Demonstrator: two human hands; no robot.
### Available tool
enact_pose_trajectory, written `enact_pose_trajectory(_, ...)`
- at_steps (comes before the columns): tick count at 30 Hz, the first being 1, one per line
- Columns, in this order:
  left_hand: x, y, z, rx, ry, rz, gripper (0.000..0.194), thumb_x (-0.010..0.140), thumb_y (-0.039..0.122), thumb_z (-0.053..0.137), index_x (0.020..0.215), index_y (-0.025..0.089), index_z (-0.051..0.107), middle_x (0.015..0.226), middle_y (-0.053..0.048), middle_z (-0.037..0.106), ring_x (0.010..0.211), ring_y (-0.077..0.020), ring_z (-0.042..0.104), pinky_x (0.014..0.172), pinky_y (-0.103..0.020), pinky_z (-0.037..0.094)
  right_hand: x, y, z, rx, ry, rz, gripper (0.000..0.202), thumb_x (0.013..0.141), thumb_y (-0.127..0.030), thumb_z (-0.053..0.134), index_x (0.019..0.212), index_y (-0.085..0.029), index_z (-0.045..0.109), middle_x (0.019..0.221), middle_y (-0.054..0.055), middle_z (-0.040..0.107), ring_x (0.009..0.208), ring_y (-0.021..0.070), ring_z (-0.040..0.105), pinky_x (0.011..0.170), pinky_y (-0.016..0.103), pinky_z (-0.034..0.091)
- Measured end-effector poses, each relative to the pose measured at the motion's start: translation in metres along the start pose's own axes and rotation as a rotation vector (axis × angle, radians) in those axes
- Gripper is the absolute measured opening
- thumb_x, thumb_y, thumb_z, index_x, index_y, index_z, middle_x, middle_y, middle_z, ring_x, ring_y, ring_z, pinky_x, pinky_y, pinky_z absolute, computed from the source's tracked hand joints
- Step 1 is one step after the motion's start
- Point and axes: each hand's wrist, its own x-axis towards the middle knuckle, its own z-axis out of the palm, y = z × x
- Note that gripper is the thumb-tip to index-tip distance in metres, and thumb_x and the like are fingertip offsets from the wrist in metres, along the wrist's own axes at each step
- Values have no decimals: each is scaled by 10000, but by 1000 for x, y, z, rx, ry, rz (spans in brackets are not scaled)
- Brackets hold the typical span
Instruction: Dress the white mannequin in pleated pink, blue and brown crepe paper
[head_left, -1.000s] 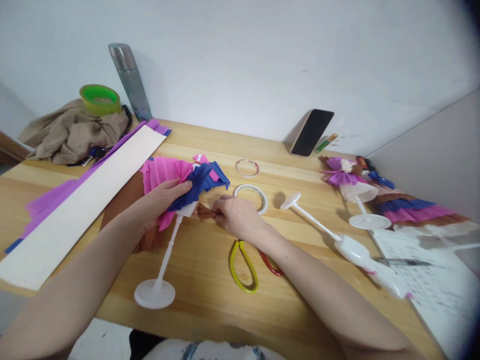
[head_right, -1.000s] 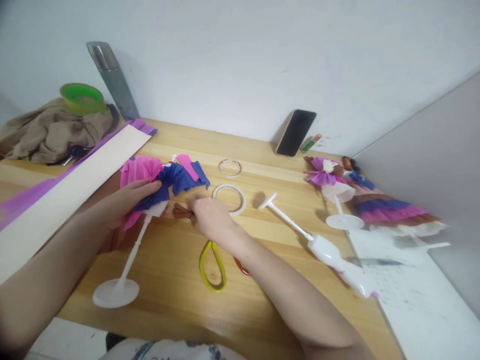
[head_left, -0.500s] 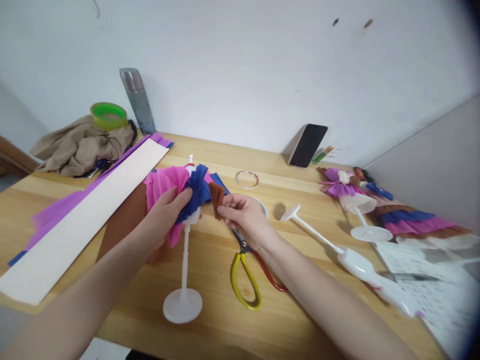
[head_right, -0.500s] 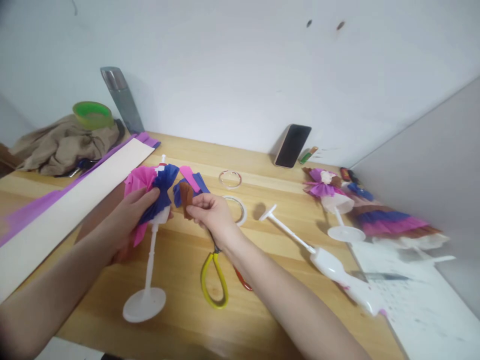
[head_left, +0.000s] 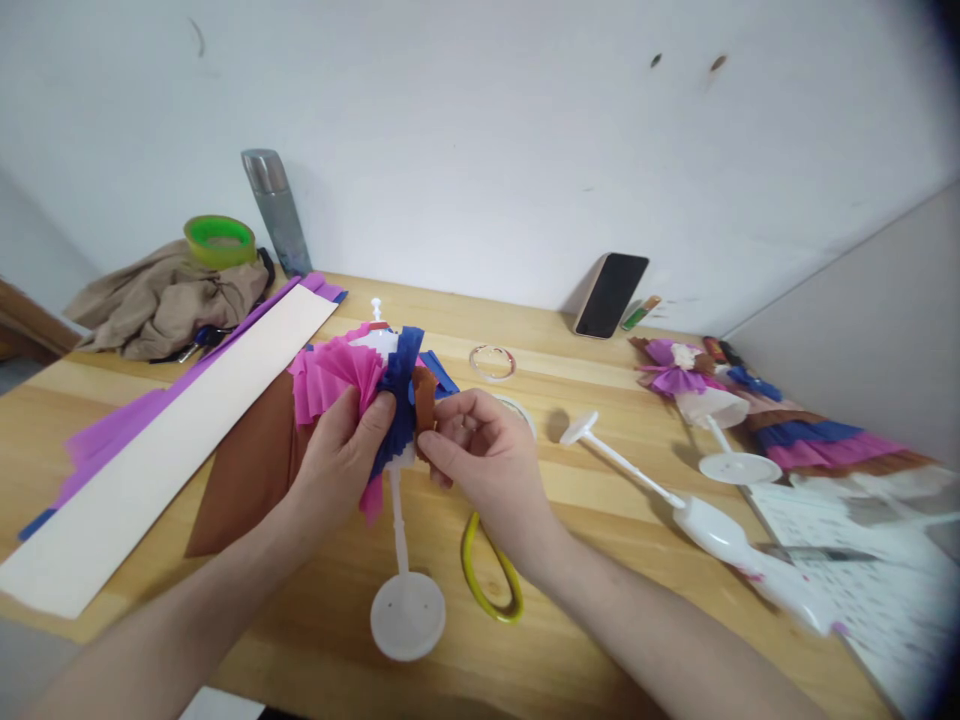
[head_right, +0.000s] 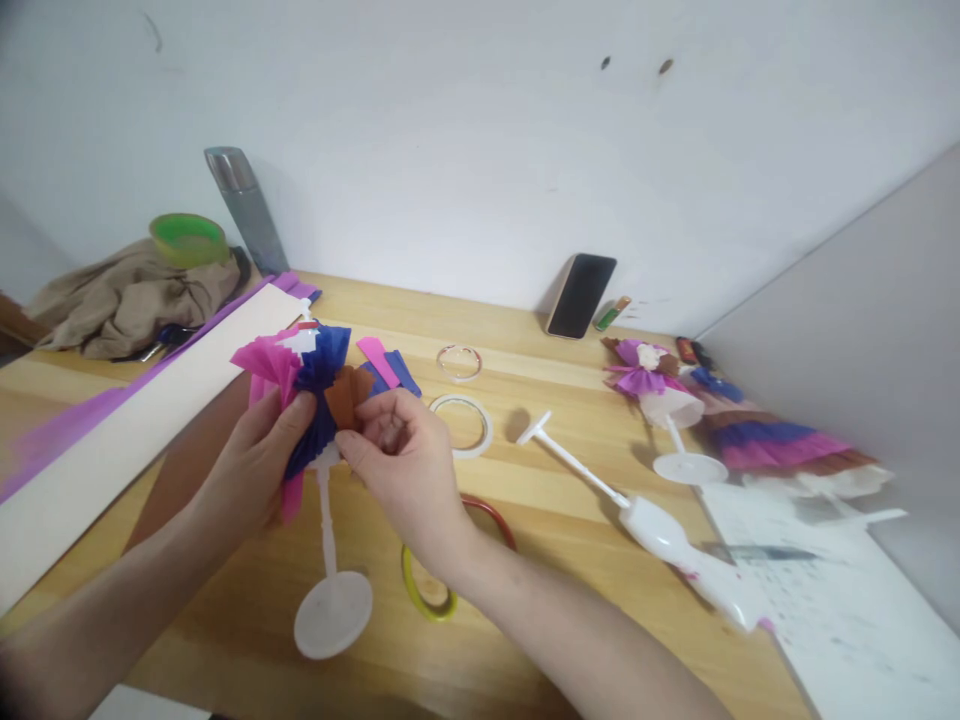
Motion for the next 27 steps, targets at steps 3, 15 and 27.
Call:
enact_pose_trajectory(3,-2,1,2,25,1,3,303,827,465,593,726,188,524,628,43,447,590,-114,410,536,-234,365,-3,1,2,-11,-57,3,201,655,-261,711,757,-204,547,504,-92,501,394,78,489,404,216,401)
enact_pose_trajectory(15,-4,-4,5,-42,-44,-14,340,795,505,617,705,204,488,670,23,493,687,-157,496,649,-277,425,-7,-3,0,-308,-76,-153,89,712,-268,639,721,-211,572,546,-51,496,495,105,473,483,251,380)
enact_pose_trajectory(27,-5,0,6,-20,-51,-6,315,793,485,613,733,191,517,695,16,522,690,-146,503,636,-263,437,-6,-5,-4,-436,-138,-163,288,773,-326,594,566,-214,429,523,-25,516,499,106,428,485,248,339)
